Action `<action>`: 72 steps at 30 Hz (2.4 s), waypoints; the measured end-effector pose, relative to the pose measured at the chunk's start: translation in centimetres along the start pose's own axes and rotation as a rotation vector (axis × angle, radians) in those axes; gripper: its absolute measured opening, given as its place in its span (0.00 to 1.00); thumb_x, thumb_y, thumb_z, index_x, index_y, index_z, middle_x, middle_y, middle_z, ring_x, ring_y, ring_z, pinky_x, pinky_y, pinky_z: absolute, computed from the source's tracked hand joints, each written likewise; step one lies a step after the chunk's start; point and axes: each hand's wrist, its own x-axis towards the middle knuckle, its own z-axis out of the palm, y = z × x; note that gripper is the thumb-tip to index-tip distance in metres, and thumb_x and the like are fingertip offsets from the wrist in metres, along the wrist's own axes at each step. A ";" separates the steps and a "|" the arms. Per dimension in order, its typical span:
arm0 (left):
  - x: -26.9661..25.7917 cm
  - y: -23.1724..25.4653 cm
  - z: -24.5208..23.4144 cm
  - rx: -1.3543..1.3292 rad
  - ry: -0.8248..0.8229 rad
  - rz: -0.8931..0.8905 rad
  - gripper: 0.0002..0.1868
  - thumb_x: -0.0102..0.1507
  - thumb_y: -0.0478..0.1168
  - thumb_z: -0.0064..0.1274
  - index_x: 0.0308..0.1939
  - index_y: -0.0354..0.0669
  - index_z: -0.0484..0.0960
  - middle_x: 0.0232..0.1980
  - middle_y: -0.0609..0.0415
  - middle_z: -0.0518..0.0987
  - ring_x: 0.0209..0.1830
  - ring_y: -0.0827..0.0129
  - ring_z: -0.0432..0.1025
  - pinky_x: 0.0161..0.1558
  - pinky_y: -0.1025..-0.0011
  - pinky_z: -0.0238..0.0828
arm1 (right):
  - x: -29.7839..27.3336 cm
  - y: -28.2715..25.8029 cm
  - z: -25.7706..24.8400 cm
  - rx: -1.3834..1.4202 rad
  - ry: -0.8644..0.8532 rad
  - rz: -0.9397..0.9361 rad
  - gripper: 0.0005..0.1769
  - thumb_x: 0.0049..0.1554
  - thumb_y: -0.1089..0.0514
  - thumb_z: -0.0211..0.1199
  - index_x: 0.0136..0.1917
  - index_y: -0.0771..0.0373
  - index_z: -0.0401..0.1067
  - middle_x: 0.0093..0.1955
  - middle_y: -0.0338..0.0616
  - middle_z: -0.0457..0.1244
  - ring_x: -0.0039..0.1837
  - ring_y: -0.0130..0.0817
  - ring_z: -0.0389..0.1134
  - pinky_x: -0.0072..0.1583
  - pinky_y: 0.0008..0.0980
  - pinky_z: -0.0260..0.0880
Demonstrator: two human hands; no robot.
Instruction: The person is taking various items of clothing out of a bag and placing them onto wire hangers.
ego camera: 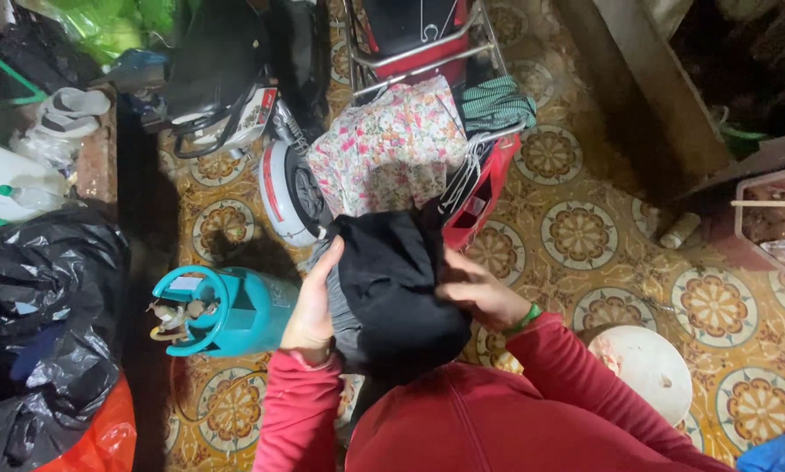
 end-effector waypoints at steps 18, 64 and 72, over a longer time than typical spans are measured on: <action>3.6 6.5 2.1 0.669 0.153 0.446 0.08 0.67 0.29 0.54 0.35 0.42 0.74 0.32 0.66 0.74 0.33 0.85 0.65 0.38 0.83 0.59 | -4.0 -4.6 -4.1 -0.360 0.292 -0.284 0.63 0.49 0.54 0.74 0.85 0.60 0.36 0.87 0.43 0.41 0.84 0.33 0.41 0.78 0.35 0.42; 41.5 -16.4 24.3 1.098 0.197 0.440 0.32 0.63 0.36 0.57 0.71 0.42 0.66 0.59 0.43 0.76 0.58 0.58 0.69 0.59 0.68 0.65 | 0.0 -40.0 -36.6 -0.892 0.292 -0.455 0.21 0.58 0.64 0.69 0.63 0.70 0.70 0.56 0.40 0.69 0.58 0.23 0.68 0.63 0.26 0.69; 42.7 -12.3 25.4 0.276 0.043 0.403 0.29 0.59 0.30 0.49 0.65 0.39 0.72 0.57 0.49 0.79 0.57 0.61 0.73 0.59 0.66 0.70 | 7.2 -43.6 -46.2 -0.893 0.271 -0.394 0.27 0.57 0.59 0.67 0.68 0.69 0.68 0.61 0.42 0.67 0.62 0.28 0.67 0.67 0.30 0.66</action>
